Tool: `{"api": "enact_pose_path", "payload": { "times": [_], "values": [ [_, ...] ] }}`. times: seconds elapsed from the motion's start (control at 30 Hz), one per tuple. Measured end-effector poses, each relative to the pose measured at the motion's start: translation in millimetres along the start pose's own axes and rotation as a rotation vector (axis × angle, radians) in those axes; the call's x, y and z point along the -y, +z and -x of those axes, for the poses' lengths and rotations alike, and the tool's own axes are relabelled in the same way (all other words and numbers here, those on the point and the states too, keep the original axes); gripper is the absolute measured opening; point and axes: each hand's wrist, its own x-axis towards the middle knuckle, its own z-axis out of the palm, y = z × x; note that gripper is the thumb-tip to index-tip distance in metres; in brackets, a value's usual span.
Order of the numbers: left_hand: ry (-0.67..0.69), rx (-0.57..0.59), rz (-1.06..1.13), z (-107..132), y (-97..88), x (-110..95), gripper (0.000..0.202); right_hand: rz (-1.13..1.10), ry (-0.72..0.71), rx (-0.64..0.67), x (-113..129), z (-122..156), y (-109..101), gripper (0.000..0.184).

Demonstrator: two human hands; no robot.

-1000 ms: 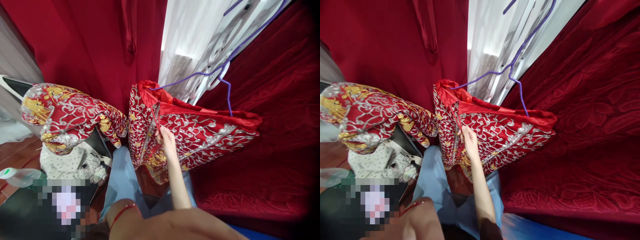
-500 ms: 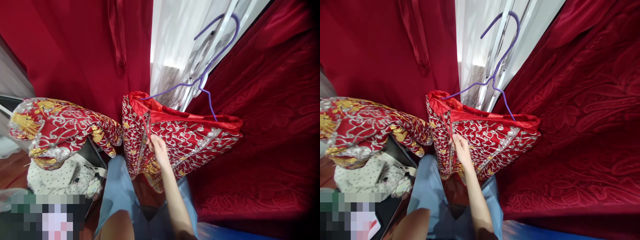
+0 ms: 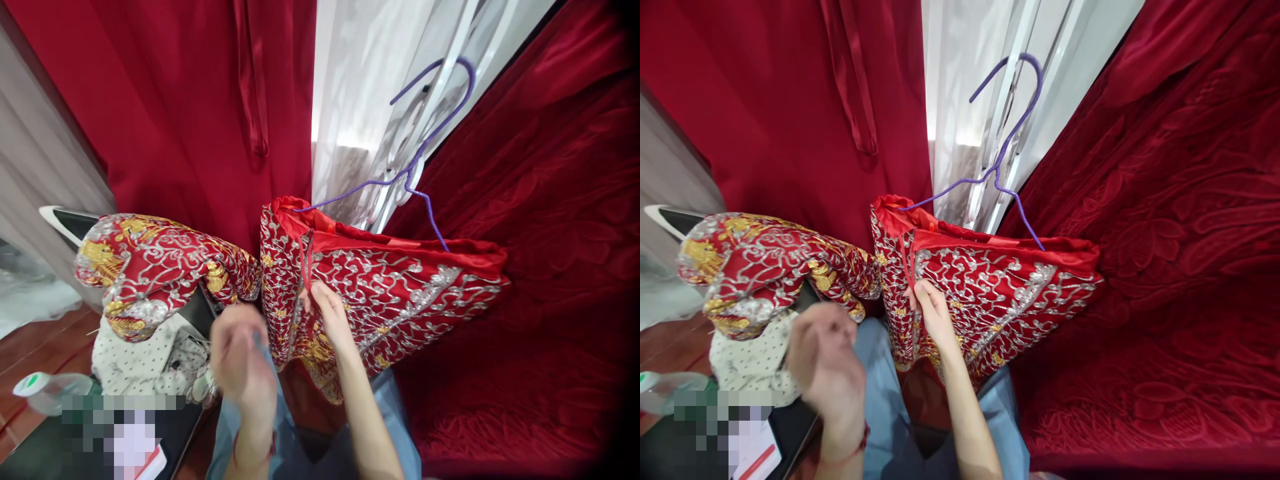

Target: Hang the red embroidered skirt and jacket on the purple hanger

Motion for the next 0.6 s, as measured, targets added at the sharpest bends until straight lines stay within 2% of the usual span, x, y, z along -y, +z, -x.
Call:
{"api": "enact_pose_path", "payload": {
  "times": [0.07, 0.1, 0.2, 0.3, 0.5, 0.6],
  "values": [
    [-0.023, -0.036, 0.011, -27, 15.0, 8, 0.025, -0.042, -0.008, 0.015, 5, 1, 3, 0.029],
    [-0.021, -0.010, 0.018, -40, 21.9, 11, 0.025, -0.071, -0.008, 0.012, 8, 1, 6, 0.025],
    [0.047, 0.179, -0.001, -67, 34.1, 16, 0.024, -0.104, 0.004, 0.004, 17, 0, 12, 0.024],
    [0.110, 0.248, -0.060, -74, 32.5, 15, 0.020, -0.114, 0.042, 0.021, 22, -2, 16, 0.029],
    [0.147, 0.349, -0.102, -75, 19.1, 12, 0.030, -0.314, 0.211, 0.104, 17, -7, 21, 0.033],
    [0.139, 0.379, -0.060, -80, 15.8, 13, 0.038, -0.353, 0.211, 0.171, 17, -7, 24, 0.030]
  ]
}}
